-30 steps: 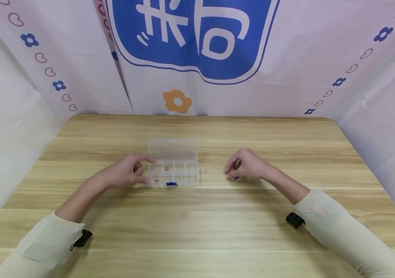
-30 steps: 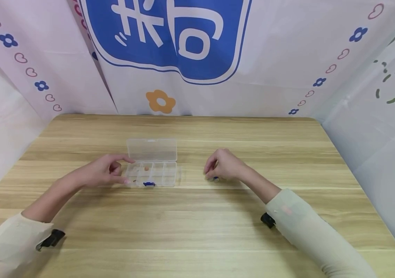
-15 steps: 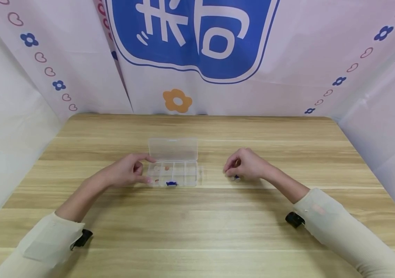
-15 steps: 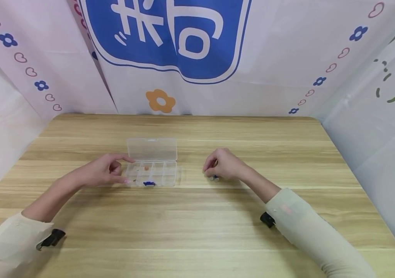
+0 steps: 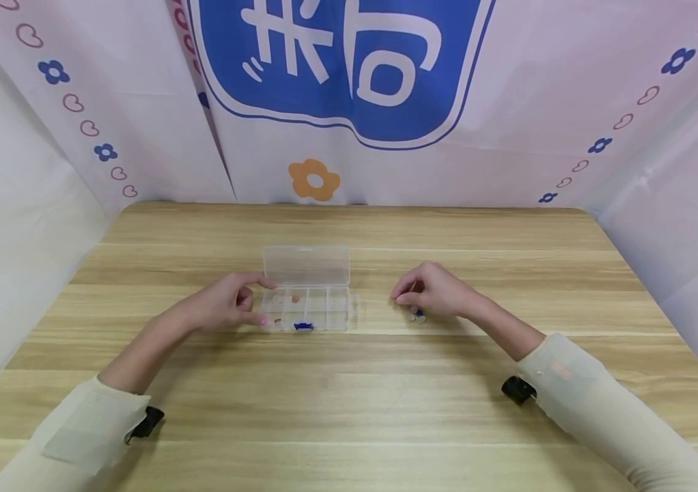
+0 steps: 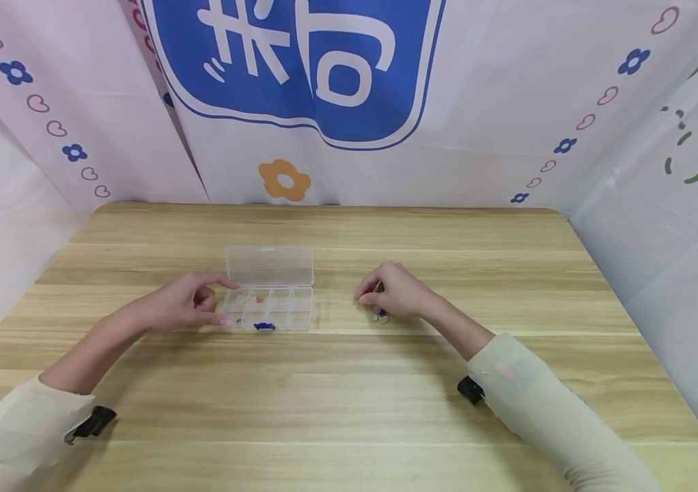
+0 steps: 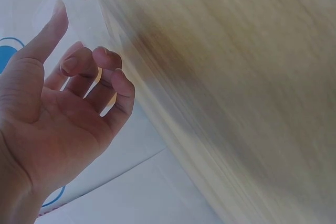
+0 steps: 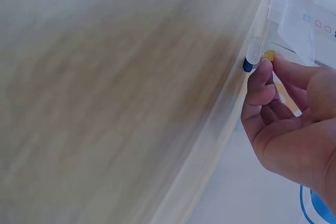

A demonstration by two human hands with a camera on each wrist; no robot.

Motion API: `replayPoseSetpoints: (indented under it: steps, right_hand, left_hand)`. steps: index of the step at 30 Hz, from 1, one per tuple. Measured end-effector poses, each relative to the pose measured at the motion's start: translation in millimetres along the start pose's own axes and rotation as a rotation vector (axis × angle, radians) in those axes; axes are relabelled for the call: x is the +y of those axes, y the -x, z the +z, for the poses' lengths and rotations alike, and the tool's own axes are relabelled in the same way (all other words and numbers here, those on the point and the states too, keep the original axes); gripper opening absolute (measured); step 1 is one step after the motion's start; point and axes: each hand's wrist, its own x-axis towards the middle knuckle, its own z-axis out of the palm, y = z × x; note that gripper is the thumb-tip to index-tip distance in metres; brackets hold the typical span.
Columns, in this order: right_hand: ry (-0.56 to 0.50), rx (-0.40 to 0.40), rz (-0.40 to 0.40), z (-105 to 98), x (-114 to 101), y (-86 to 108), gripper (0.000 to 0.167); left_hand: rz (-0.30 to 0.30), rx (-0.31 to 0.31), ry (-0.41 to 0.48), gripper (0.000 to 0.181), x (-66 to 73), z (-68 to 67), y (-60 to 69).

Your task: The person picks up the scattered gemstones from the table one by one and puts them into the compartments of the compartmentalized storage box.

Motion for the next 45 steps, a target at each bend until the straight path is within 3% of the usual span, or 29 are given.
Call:
replayPoseSetpoints:
  steps: [13, 33, 45]
  right_hand:
    - [-0.079, -0.009, 0.028, 3.0, -4.2, -5.0, 0.01]
    - [-0.164, -0.007, 0.0, 4.9, -10.4, -8.1, 0.01]
    - [-0.161, -0.005, -0.001, 7.9, -15.1, -11.5, 0.008]
  left_hand:
    - [-0.011, 0.005, -0.023, 0.057, -2.2, 0.5, -0.9]
    - [-0.004, 0.005, -0.013, 0.058, 1.2, 1.1, 1.1]
    - [-0.023, 0.001, -0.016, 0.058, 2.5, 0.8, 1.7]
